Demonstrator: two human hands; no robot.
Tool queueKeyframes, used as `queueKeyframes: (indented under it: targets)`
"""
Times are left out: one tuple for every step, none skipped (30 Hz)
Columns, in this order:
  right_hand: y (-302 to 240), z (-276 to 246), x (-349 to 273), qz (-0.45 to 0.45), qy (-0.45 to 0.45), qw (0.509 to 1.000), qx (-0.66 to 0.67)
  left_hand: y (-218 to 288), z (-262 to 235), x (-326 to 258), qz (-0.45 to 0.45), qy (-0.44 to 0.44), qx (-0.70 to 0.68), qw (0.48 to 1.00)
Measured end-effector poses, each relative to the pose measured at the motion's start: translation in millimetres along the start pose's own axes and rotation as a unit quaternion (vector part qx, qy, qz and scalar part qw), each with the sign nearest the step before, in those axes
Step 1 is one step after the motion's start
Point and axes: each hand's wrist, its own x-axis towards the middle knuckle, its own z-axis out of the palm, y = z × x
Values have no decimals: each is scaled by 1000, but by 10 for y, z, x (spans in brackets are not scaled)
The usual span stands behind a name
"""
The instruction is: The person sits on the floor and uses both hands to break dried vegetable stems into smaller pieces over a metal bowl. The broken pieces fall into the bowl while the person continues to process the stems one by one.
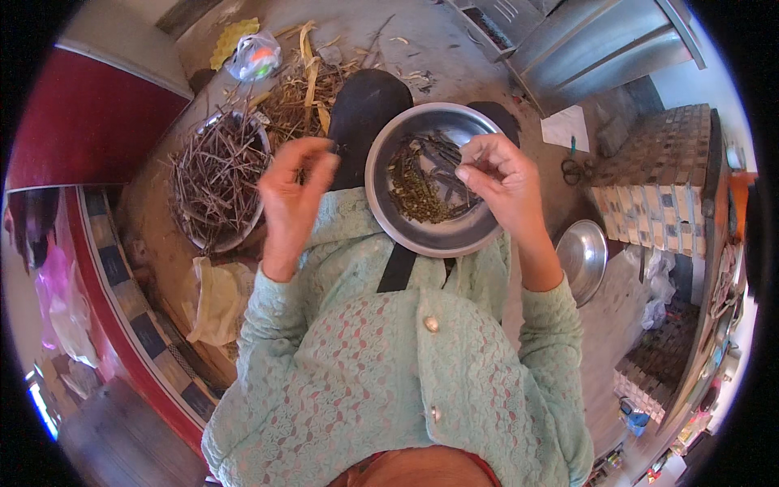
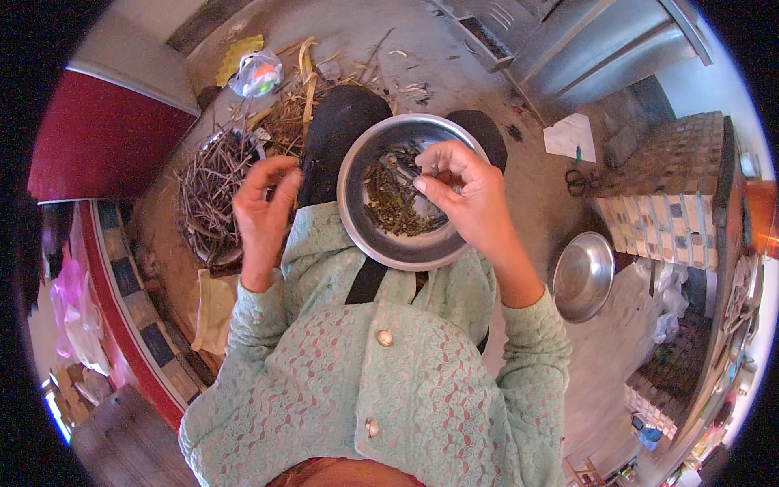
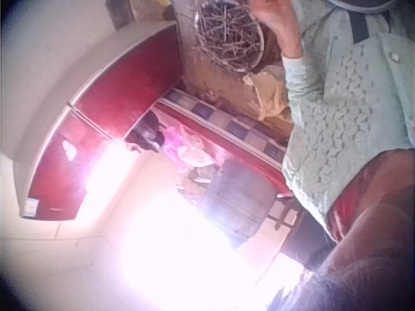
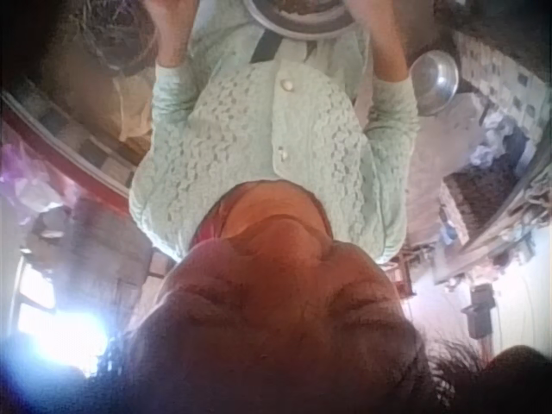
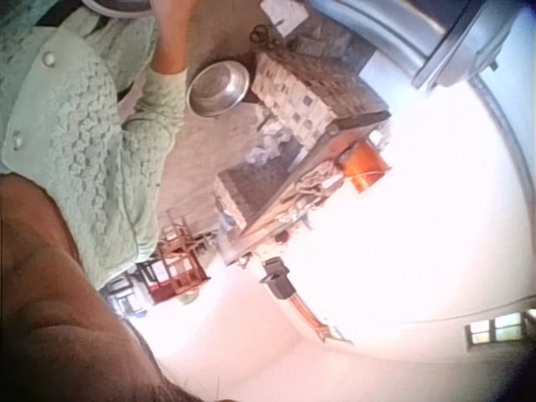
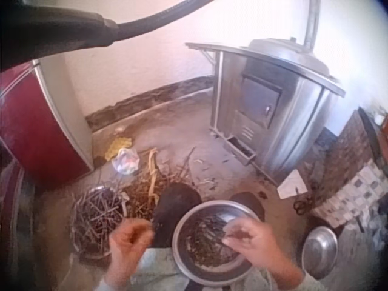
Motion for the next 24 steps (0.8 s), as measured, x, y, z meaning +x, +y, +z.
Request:
queueKeyframes:
  targets:
    - [-5,16,-13,-13,4,1000,5,66,92,-56,-32,-43,-105,993]
    - [-29,27,-18,-10,-7,999,39,170,186,-86,-49,-83,-152,984]
    - [-60,40,-19,-7,-19,997,73,251,270,-106,-66,-123,-198,970]
    - [-82,55,-29,-4,-28,994,106,253,342,-106,-79,-167,-235,954]
    - [-85,63,-46,18,-38,991,124,279,430,-111,-93,-174,-280,940]
    - [-82,73,-65,39,-47,988,142,309,518,-119,-106,-181,-324,923]
    - [-69,85,-87,61,-57,984,160,319,573,-122,-119,-188,-367,903]
    - [-48,120,-109,72,-43,982,168,293,601,-117,-94,-202,-337,915]
    - [-25,128,-128,87,-45,979,180,265,628,-124,-86,-209,-339,913]
    - [-2,137,-142,102,-48,975,193,238,648,-135,-78,-214,-339,913]
    - [12,145,-149,117,-52,970,206,228,664,-143,-71,-220,-340,912]
    - [19,157,-149,126,-59,969,205,240,674,-159,-71,-215,-342,912]
    - [24,171,-149,135,-65,968,203,234,674,-165,-79,-215,-344,911]
    - [26,180,-150,144,-72,966,202,221,674,-173,-87,-215,-346,909]
    - [17,183,-152,149,-77,965,204,208,676,-183,-95,-216,-348,907]
    - [-3,184,-156,153,-81,963,205,195,682,-191,-109,-217,-358,902]
    - [-13,184,-159,157,-86,962,207,184,693,-202,-123,-219,-367,896]
    - [4,185,-167,146,-85,966,194,182,703,-209,-137,-221,-376,889]
    - [36,180,-178,134,-85,971,181,203,712,-216,-146,-212,-380,888]
    - [53,174,-187,123,-84,974,168,235,720,-224,-154,-203,-384,887]
    - [51,165,-191,120,-91,975,165,252,725,-228,-163,-195,-388,886]
    - [41,157,-197,117,-98,975,162,238,727,-233,-154,-198,-383,889]
    - [30,153,-201,114,-104,975,158,211,730,-242,-144,-202,-378,892]
    - [19,151,-205,123,-103,975,156,197,731,-247,-135,-205,-372,895]
